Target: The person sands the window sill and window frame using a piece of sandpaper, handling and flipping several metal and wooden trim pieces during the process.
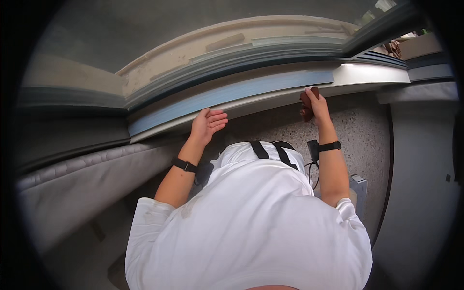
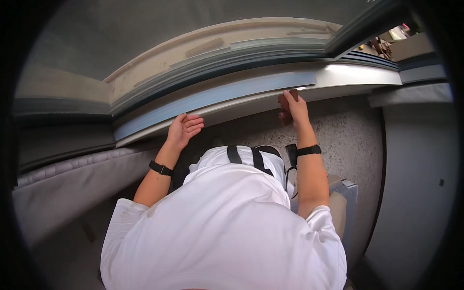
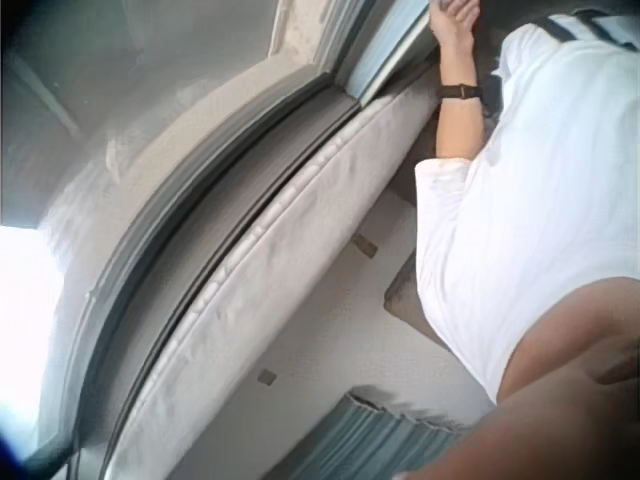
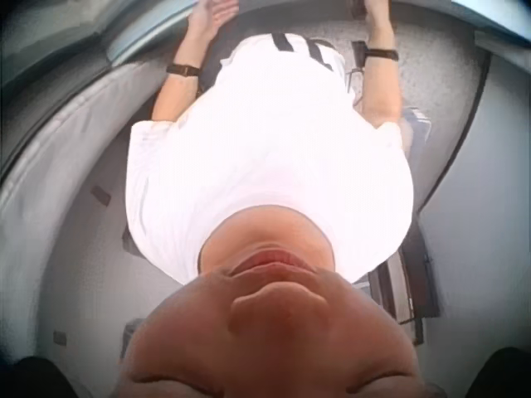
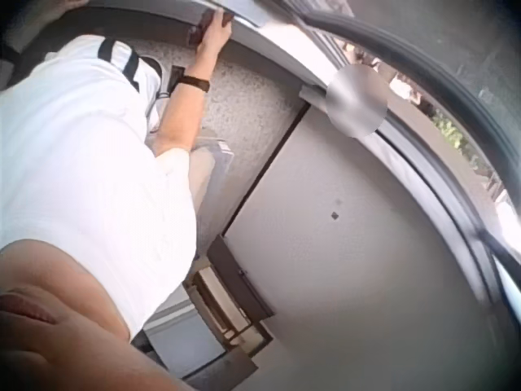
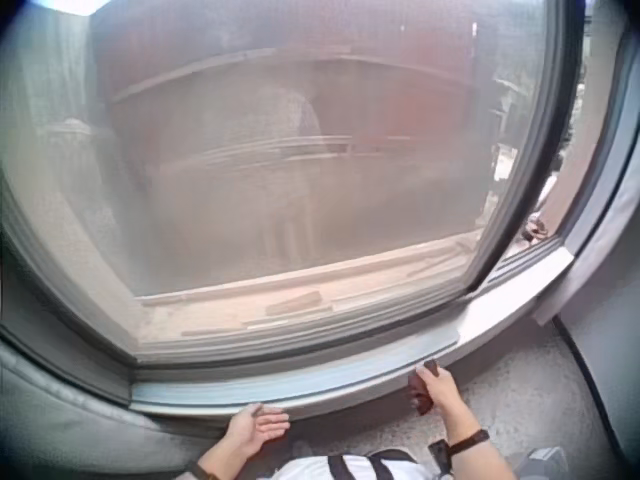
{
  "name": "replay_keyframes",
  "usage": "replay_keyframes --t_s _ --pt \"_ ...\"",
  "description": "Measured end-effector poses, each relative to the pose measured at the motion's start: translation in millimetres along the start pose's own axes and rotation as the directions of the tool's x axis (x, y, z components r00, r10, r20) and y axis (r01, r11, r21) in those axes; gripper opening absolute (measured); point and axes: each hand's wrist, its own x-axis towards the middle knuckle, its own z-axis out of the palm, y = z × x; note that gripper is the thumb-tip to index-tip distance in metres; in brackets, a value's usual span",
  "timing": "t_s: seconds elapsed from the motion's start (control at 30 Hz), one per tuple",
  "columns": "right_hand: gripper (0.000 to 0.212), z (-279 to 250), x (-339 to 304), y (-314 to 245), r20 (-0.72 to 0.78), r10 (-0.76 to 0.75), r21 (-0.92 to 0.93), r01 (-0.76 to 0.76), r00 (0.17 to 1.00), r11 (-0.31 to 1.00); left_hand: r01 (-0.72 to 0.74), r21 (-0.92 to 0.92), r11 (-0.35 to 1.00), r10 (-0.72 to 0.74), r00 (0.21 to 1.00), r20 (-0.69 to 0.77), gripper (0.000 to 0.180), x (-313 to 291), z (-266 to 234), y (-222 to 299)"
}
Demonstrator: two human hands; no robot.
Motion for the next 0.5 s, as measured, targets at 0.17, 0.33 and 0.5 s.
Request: replay_keyframes --t_s 0.17,0.33,0.5 --pt "0.036 -61 -20 48 0.067 -0.009 0.094 0.002 0.998 0.996 -0.536 0.696 0.478 0.504 0.816 0.283 0.029 21 79 -37" --pt "0.038 -185 -63 72 0.086 0.047 0.051 -0.051 0.995 0.997 -0.664 0.730 -0.158 0.562 0.548 0.620 0.020 6 203 -68" --pt "0.043 -313 -109 93 -0.058 -0.019 0.276 0.035 0.998 0.961 -0.704 0.694 -0.149 0.447 0.579 0.682 0.020 21 299 -111"
